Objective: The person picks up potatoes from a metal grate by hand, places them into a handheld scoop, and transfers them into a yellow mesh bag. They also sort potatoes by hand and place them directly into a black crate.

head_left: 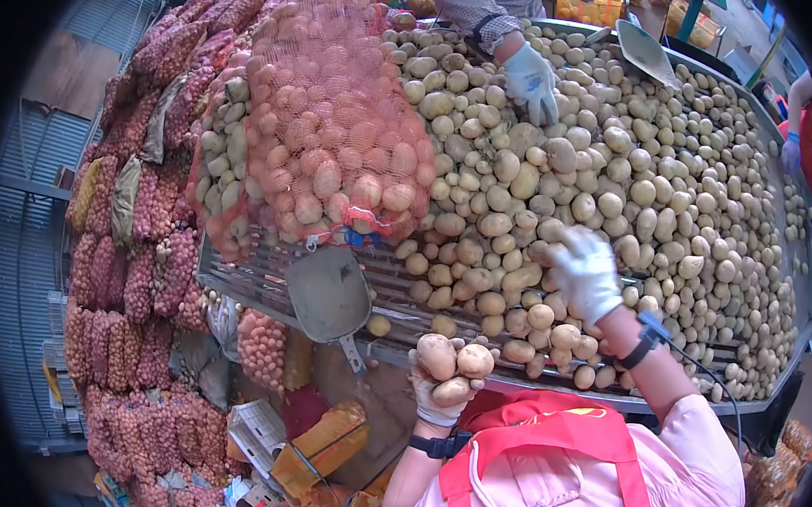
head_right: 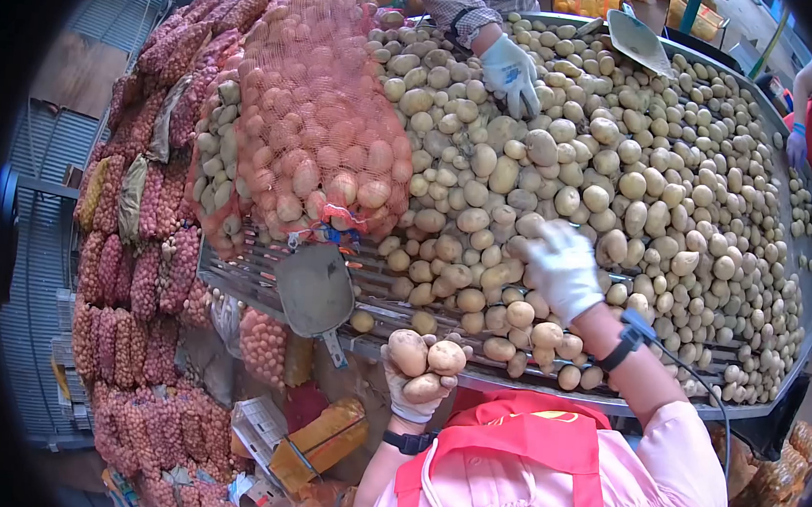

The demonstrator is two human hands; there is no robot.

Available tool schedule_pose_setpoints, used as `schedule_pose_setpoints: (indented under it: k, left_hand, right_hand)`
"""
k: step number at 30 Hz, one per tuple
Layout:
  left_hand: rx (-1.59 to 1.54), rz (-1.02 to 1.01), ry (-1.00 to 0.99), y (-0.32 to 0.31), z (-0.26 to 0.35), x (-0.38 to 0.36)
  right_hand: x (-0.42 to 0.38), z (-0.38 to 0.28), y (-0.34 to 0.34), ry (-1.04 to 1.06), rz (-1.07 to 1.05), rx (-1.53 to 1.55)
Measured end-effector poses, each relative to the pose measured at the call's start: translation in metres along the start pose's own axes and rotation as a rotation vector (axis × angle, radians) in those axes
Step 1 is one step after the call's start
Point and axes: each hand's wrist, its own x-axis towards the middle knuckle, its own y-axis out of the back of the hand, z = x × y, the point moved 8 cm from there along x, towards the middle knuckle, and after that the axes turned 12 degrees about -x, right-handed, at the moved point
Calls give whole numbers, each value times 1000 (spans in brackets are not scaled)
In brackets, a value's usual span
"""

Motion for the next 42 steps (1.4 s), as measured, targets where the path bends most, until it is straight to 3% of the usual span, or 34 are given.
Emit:
schedule_pose_setpoints:
  k: [1, 5, 9, 13, 15, 16, 19, 21, 23, 25, 27, 29, 31, 33, 38, 42]
  left_hand:
    - [0, 7, -14, -1, 1, 0]
    - [17, 20, -28, -2, 2, 1]
    - [50, 21, -29, -4, 5, -6]
    - [17, 10, -84, -12, 12, -24]
    - [15, -9, -95, -9, 19, -36]
    - [5, -31, -90, -11, 19, -42]
    - [16, -42, -123, 5, 30, -57]
    - [7, -52, -121, 13, 32, -61]
    - [-7, -66, -114, 11, 26, -61]
    - [-30, -84, -84, 14, 20, -60]
    - [-38, -73, -71, 14, 13, -55]
    - [-38, -54, -58, 13, 6, -50]
    - [-31, -50, -41, 8, -3, -45]
    - [-30, -59, -23, 0, -14, -41]
    - [42, -48, -45, -1, -18, -40]
    - [72, -28, -26, 1, -23, -38]
  right_hand:
    - [1, -24, -11, 109, 8, 47]
    - [6, -71, -90, 403, -431, -88]
    - [23, -54, -85, 400, -634, -104]
    - [21, -33, -67, 314, -487, -193]
    - [18, 3, -48, 114, -514, -182]
    - [8, 27, -46, 94, -424, -309]
    - [-10, 67, -12, 50, -312, -311]
    - [-34, 104, -12, -77, -418, -324]
    - [-43, 112, 17, -29, -217, -520]
    - [-42, 114, 32, -84, -186, -600]
    - [-33, 96, 28, -203, -177, -335]
    - [-24, 62, 11, -175, -256, -210]
    - [-19, 40, -30, -363, -570, -146]
    - [-21, 26, -76, -435, -709, -136]
    - [-28, 30, -89, -588, -561, 106]
    - [-46, 36, -80, -679, -409, 880]
